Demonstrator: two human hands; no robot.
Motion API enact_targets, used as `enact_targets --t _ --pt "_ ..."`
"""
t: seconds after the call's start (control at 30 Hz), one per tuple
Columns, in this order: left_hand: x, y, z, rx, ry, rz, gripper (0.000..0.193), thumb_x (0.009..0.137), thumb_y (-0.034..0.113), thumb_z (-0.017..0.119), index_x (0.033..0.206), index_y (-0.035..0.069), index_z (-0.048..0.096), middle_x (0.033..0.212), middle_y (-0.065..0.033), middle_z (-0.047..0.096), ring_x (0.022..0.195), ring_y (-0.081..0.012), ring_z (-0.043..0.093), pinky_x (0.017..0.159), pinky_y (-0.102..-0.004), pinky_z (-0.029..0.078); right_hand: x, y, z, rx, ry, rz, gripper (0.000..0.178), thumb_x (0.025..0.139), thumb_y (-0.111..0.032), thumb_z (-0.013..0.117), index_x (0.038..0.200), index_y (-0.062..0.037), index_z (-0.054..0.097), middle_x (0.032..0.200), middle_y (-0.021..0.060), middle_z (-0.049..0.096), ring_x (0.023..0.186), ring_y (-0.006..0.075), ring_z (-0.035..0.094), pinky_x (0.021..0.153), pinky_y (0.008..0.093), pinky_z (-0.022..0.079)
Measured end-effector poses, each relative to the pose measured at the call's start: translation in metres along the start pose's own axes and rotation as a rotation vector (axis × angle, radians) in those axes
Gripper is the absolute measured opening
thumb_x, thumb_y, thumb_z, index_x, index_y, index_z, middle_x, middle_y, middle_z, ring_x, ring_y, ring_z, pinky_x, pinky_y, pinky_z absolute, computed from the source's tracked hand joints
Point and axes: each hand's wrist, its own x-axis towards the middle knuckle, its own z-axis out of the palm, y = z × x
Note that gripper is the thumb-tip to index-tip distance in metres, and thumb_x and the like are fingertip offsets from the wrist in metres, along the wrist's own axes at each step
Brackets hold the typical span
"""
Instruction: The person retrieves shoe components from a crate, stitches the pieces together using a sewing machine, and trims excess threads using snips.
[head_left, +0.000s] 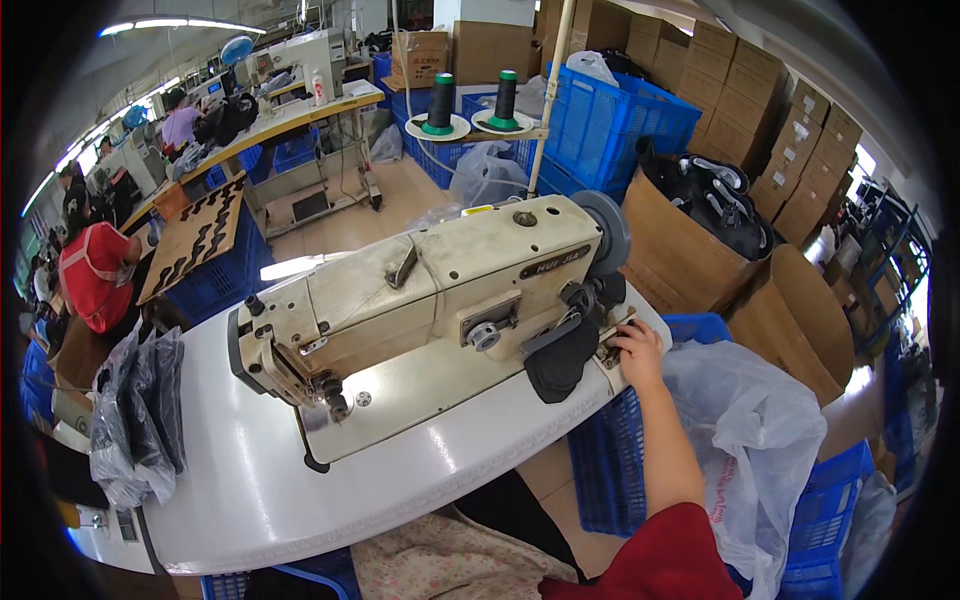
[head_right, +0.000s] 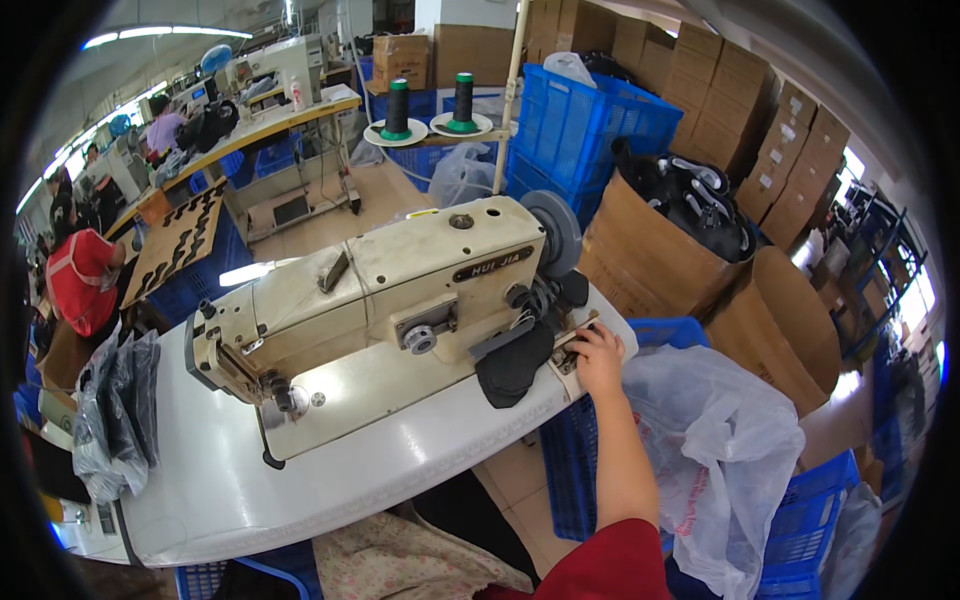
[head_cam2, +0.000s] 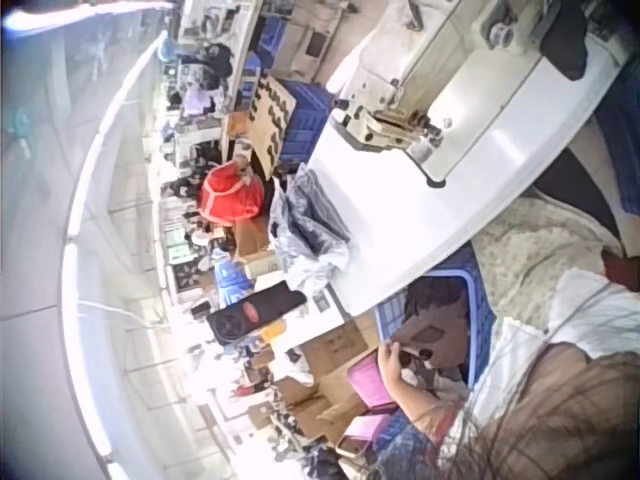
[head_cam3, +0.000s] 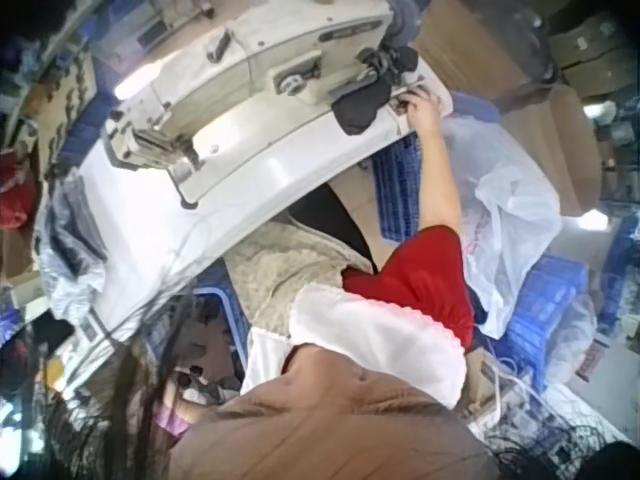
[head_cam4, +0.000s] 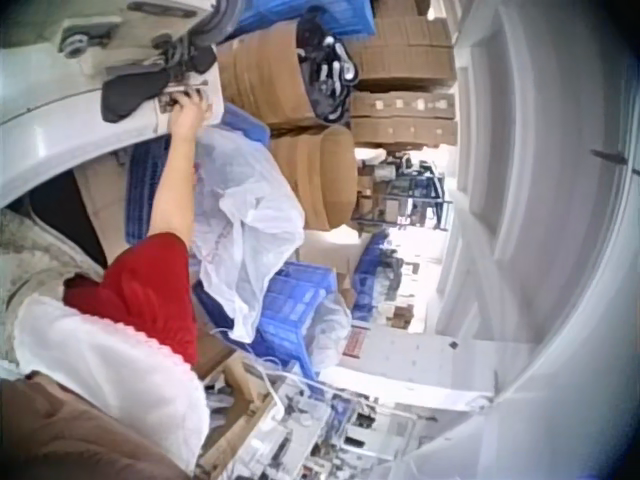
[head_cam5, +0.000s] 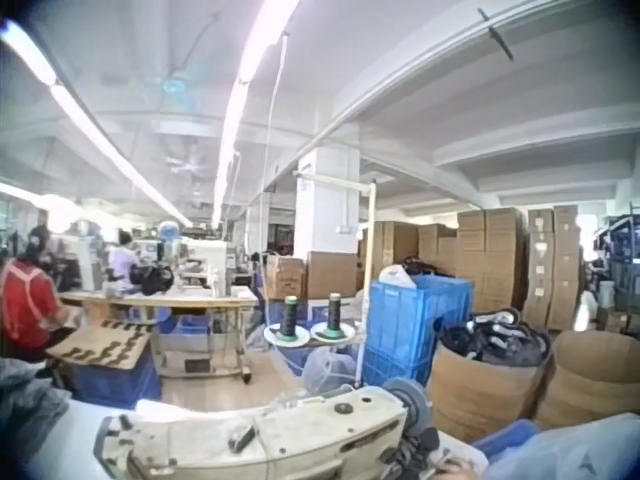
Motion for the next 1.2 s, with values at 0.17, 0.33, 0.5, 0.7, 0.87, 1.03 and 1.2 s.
enact_targets --t 0.17,0.33,0.5,0.7,0.87,1.03,1.2 --pt "0.107 0.132 -0.018 -0.075 0.536 -1.184 0.016 0.087 0.003 0.061 0.102 0.002 0.057 0.083 -0.0012 0.054 0.071 -0.0063 0.045 0.06 -0.0197 0.038 0.001 -0.034 -0.029 0.232 0.053 0.052 0.021 0.076 -0.015 0.064 0.095 -0.0126 0.071 0.11 0.007 0.064 0.118 0.0299 0.049 0.103 0.0481 0.033" --pt "0.179 0.16 -0.026 0.275 0.288 -0.718 0.026 0.09 0.0 0.055 0.115 0.004 0.052 0.089 -0.0028 0.055 0.075 -0.0094 0.05 0.067 -0.0233 0.044 0.016 -0.097 -0.046 0.262 -0.185 -0.059 0.075 0.065 -0.047 0.077 0.119 0.0017 0.058 0.123 0.0219 0.053 0.114 0.039 0.051 0.098 0.0418 0.041" --pt "0.264 0.153 0.004 0.579 0.14 -0.514 0.01 0.081 0.002 0.058 0.089 -0.001 0.053 0.075 -0.0157 0.053 0.069 -0.0318 0.052 0.063 -0.037 0.042 0.021 -0.083 -0.046 0.199 -0.344 -0.005 0.087 0.056 -0.048 0.082 0.121 0.0032 0.055 0.126 0.0242 0.049 0.119 0.038 0.048 0.1 0.0417 0.04" --pt "0.303 0.156 0.019 0.45 0.155 -0.522 0.01 0.081 0.003 0.059 0.087 0.0 0.052 0.066 -0.0102 0.051 0.06 -0.0193 0.049 0.059 -0.03 0.041 0.036 -0.095 -0.053 0.234 -0.417 -0.011 0.082 0.052 -0.04 0.085 0.114 0.004 0.055 0.116 0.0204 0.053 0.113 0.0381 0.05 0.096 0.0421 0.042" --pt "0.322 0.133 0.075 0.251 -0.049 -0.6 0.019 0.086 0.014 0.062 0.098 0.002 0.053 0.078 -0.0178 0.062 0.072 -0.0345 0.061 0.065 -0.0384 0.048 0.041 -0.095 -0.051 0.107 -0.4 -0.017 0.075 0.045 -0.043 0.087 0.097 0.0008 0.055 0.1 0.0172 0.054 0.098 0.037 0.053 0.086 0.0439 0.044" --pt "0.355 0.108 0.149 0.178 -0.045 -0.502 0.019 0.088 0.019 0.06 0.097 0.004 0.054 0.083 -0.0192 0.063 0.08 -0.0391 0.062 0.068 -0.0442 0.049 0.039 -0.091 -0.049 0.092 -0.341 -0.06 0.074 0.044 -0.043 0.088 0.093 0.0003 0.055 0.097 0.0172 0.054 0.096 0.0364 0.053 0.084 0.0437 0.044" --pt "0.393 0.082 0.218 0.098 -0.021 -0.462 0.023 0.088 0.02 0.059 0.102 0.003 0.053 0.088 -0.019 0.064 0.083 -0.0397 0.062 0.071 -0.0461 0.049 0.04 -0.097 -0.052 0.131 -0.368 0.007 0.072 0.044 -0.043 0.088 0.091 0.0007 0.056 0.096 0.0175 0.055 0.096 0.0363 0.054 0.085 0.0426 0.044"
